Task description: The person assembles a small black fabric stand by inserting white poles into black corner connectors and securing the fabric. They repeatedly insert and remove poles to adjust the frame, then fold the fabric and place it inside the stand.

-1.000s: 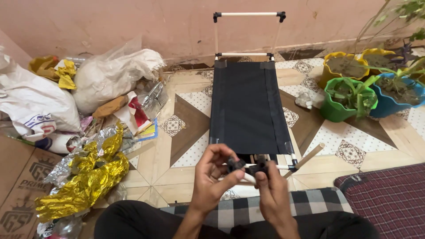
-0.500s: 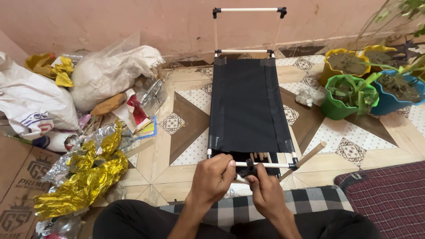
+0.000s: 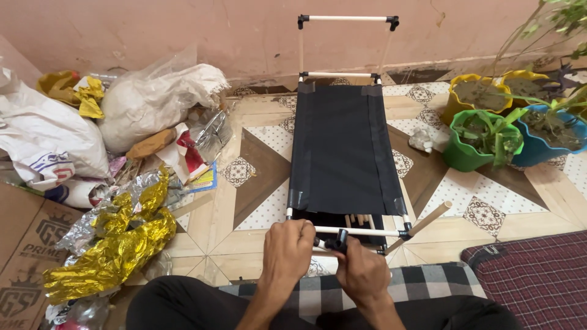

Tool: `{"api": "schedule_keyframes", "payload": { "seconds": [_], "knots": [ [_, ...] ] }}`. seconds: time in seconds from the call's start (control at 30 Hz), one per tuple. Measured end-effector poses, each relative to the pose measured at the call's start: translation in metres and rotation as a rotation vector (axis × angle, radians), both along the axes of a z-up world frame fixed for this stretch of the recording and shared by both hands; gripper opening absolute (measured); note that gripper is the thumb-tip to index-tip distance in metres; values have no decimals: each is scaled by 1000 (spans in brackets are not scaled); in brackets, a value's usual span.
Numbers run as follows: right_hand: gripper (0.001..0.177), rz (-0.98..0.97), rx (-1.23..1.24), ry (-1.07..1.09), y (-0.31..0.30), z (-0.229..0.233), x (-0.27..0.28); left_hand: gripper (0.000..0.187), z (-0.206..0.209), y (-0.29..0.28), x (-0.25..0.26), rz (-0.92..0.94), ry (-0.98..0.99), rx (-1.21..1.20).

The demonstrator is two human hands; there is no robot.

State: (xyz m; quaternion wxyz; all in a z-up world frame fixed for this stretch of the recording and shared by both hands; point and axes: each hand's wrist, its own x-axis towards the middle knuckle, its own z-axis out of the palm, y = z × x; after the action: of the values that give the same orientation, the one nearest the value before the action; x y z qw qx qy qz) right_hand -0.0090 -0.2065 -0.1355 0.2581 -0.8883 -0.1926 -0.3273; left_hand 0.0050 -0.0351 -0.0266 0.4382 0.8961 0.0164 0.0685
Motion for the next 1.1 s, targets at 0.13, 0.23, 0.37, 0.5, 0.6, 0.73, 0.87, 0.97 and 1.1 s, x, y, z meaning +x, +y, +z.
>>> {"api": "schedule_keyframes", "payload": {
  "seconds": [0.13, 0.23, 0.37, 0.5, 0.6, 0.73, 0.87, 0.97, 1.1],
  "knots": [
    [22, -32, -23, -3, 8, -11, -4, 37, -9, 10, 4, -1, 148, 40],
    [25, -38, 7, -69, 9, -20, -2, 38, -27, 15, 8, -65, 65, 8],
    [37, 173, 451, 446, -2, -25, -1, 42, -54, 32, 19, -327, -454, 77],
    [40, 316, 987, 817, -24, -19, 6, 40, -55, 89, 34, -134, -636, -678],
    [41, 319, 1133, 828, -33, -12, 9, 43, -53, 96, 32, 9, -391, -832],
    [39, 555, 1344, 907, -26, -4, 13, 22, -51, 51, 28, -141, -49, -940],
    [44, 563, 1341, 1036, -27, -9, 10, 30, -52, 2, 21, -315, 66, -810],
    [52, 571, 1312, 1085, -25, -19, 9, 36, -54, -13, 16, -454, -81, -571],
    [66, 569, 1253, 1218, -26, -30, 11, 39, -61, -12, 14, -541, -102, -541]
  ]
}}
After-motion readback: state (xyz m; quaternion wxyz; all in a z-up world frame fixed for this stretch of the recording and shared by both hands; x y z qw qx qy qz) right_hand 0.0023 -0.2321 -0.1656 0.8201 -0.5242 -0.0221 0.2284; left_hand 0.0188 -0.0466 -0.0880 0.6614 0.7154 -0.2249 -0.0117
